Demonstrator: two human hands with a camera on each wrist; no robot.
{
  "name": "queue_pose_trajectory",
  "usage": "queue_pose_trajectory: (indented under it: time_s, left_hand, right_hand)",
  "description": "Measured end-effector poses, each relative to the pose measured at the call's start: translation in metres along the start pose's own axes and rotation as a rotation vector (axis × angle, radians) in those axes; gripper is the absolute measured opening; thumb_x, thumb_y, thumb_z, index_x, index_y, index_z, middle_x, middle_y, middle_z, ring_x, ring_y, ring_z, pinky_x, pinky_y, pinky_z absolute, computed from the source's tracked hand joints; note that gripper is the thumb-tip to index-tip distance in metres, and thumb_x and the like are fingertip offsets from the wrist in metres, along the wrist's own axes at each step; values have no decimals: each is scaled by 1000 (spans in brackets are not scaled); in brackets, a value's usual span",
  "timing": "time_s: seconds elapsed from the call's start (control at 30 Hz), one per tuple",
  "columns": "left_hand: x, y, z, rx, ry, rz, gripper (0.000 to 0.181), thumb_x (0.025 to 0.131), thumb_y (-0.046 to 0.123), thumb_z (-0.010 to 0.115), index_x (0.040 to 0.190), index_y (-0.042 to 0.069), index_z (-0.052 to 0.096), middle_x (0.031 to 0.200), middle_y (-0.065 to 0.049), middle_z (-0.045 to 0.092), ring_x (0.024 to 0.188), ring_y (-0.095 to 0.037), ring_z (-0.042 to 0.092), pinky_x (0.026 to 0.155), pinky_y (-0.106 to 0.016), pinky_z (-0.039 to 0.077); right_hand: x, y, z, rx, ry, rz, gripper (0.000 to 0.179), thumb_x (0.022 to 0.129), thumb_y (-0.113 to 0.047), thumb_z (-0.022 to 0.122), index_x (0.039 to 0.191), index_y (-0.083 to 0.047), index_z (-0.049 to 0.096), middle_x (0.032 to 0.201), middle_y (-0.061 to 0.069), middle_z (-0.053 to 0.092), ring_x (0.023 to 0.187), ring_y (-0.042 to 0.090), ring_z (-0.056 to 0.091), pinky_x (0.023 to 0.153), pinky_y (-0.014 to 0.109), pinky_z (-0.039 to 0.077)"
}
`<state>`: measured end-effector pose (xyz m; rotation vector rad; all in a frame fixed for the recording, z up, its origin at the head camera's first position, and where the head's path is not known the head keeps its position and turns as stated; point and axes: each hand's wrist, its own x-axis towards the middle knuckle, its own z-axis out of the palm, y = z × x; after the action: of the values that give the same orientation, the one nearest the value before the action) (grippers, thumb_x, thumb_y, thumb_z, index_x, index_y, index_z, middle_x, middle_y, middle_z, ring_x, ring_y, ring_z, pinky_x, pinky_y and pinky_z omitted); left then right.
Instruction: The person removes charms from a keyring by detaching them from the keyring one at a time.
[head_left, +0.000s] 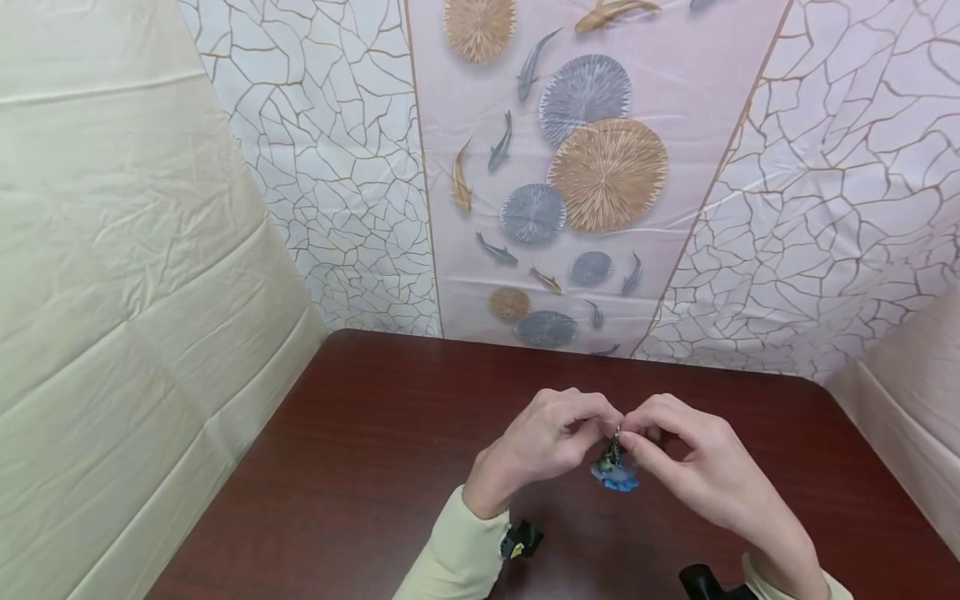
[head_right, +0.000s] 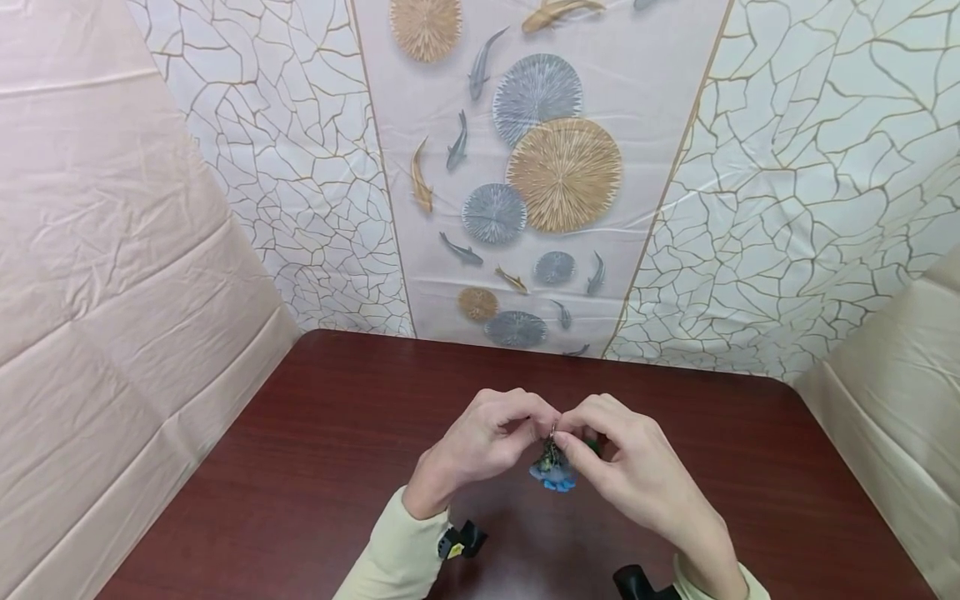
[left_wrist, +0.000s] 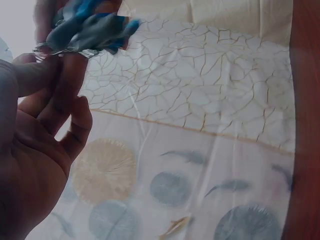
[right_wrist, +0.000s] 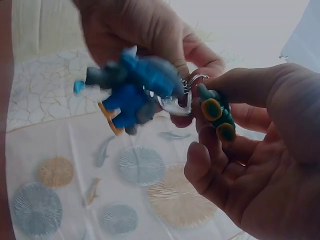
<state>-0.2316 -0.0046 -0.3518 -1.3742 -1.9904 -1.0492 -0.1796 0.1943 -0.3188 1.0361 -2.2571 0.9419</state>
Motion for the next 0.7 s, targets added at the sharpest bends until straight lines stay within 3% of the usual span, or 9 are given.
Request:
queue_pose_trajectory:
  time_s: [0.2, 0.37, 0.53, 0.7]
  left_hand:
    - [1, 4, 0, 48, 27, 30, 9, 93, 4, 62, 90, 11, 65, 83, 4, 69, 76, -2, 58, 79, -6, 43]
    - [3, 10, 0, 111, 100, 66, 7, 92, 3, 63, 93, 9, 65, 93, 3, 72, 83, -3, 63, 84, -8, 46]
    - [4, 14, 4, 10, 174, -22, 13, 93, 6, 64, 105, 6, 58, 94, -3, 72, 80, -3, 66, 77, -5, 48]
    - [2, 17, 4, -73, 167, -111, 8, 95, 11, 62, 103, 10, 63, 91, 1, 71, 73, 4, 59, 67, -6, 48]
  right_hand:
    - [0, -4, 0, 3, 45, -19, 38, 73, 9, 78, 90, -23, 67, 84, -17, 58, 76, -5, 50, 60, 12, 42]
    - [2, -6, 0, 13, 125, -35, 38, 72, 12, 76, 90, -20, 68, 85, -13, 60, 75, -4, 51, 63, 12, 43]
    - [3, -5, 3, 36, 202, -44, 28, 77, 9, 75, 91, -14, 68, 86, -4, 62, 75, -2, 54, 64, 10, 45]
    - [5, -2, 6, 94, 247, -47, 4, 87, -4, 72, 89, -6, 68, 83, 5, 63, 75, -1, 56, 64, 8, 47]
